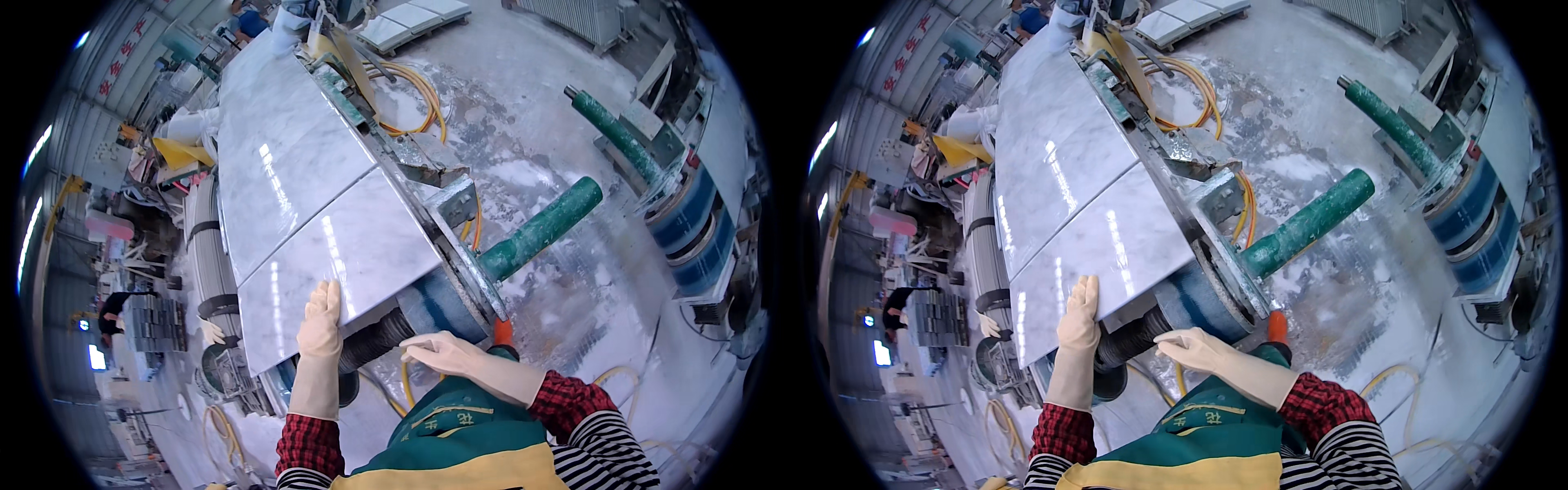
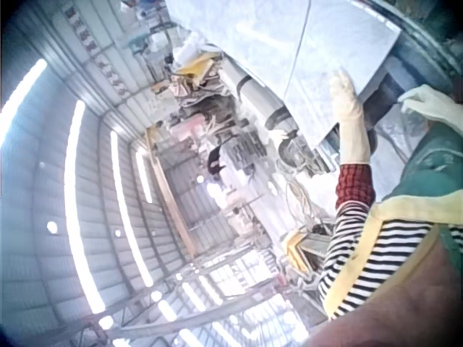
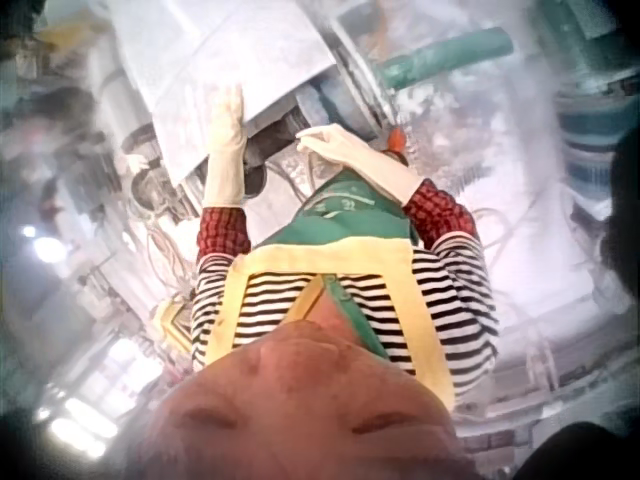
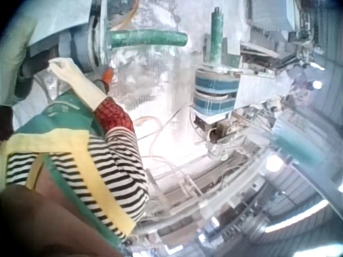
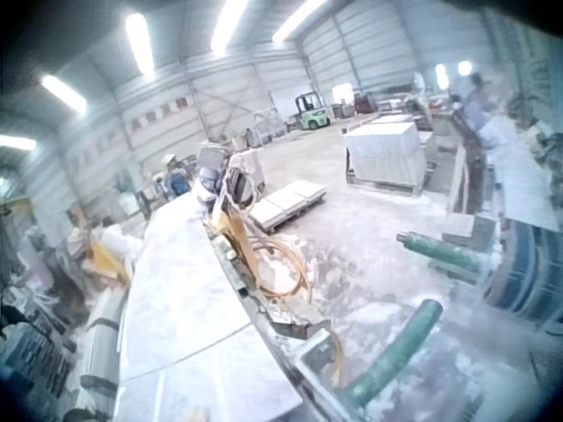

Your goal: The person repeatedly feeds large marble-patterned tiles through a conveyor polishing machine, guiding each tile by hand and flipping it to process both sides. The person stacks finished tiles on a nearby rack.

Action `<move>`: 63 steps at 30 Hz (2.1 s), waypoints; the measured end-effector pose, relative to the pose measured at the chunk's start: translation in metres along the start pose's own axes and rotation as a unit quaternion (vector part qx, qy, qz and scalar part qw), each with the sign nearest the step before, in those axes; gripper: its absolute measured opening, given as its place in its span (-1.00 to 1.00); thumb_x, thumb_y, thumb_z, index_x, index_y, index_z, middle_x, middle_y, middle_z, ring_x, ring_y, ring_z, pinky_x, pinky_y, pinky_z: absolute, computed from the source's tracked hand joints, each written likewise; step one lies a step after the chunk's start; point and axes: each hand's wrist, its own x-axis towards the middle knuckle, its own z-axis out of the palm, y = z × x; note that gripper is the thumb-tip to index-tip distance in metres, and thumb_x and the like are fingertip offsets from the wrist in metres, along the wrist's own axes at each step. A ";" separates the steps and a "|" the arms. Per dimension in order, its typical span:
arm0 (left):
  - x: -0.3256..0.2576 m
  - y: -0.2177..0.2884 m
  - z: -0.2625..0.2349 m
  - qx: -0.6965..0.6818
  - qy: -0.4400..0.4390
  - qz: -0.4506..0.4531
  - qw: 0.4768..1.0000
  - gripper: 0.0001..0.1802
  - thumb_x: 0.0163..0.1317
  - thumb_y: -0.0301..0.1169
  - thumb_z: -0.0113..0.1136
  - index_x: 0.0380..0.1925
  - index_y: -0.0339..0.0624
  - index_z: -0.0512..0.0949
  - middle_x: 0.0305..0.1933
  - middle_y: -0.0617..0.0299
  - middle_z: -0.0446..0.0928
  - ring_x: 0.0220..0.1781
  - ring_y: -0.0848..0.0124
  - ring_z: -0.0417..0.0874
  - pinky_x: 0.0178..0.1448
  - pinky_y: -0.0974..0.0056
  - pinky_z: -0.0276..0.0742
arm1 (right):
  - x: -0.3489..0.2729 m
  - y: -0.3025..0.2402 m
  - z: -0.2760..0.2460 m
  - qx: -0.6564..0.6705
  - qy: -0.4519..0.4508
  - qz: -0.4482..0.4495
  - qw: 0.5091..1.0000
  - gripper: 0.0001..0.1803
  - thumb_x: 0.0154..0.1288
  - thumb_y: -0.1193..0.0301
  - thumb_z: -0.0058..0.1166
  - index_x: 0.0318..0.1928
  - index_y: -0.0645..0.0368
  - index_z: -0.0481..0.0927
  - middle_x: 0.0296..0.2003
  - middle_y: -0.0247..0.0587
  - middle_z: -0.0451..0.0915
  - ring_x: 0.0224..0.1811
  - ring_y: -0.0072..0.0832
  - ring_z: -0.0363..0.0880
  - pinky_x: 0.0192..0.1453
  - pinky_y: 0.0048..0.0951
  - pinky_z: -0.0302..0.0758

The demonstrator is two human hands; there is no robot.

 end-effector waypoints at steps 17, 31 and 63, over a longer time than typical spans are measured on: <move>-0.101 0.072 0.026 -0.116 0.110 0.031 0.987 -0.42 0.14 -0.36 0.29 0.24 -0.13 0.57 0.26 -0.08 0.52 0.27 -0.08 0.56 0.36 -0.02 0.54 | -0.016 0.063 0.087 0.265 0.125 0.175 0.940 -0.37 0.54 0.10 0.20 0.34 0.34 0.42 0.19 0.04 0.61 0.18 -0.30 0.68 0.26 -0.31 0.57; 0.000 -0.208 0.057 -0.339 -0.148 -0.209 0.905 -0.30 0.45 0.13 0.17 -0.46 -0.44 0.60 -0.56 0.22 0.49 -0.46 0.42 0.46 -0.31 0.18 0.40 | 0.021 0.123 0.092 0.297 0.196 0.172 0.919 -0.32 0.43 0.06 0.32 0.18 0.46 0.50 -0.03 0.06 0.71 -0.13 -0.15 0.82 0.05 -0.22 0.75; 0.194 0.469 0.008 -0.407 -0.188 0.007 0.894 -0.29 0.51 0.19 -0.02 -0.17 -0.32 0.73 -0.30 0.06 0.74 -0.22 0.25 0.70 -0.02 0.13 0.54 | -0.377 0.009 -0.370 0.232 0.754 -0.107 0.605 -0.40 0.37 0.06 0.26 0.13 0.36 0.57 0.02 0.00 0.68 0.01 -0.20 0.63 0.15 -0.19 0.56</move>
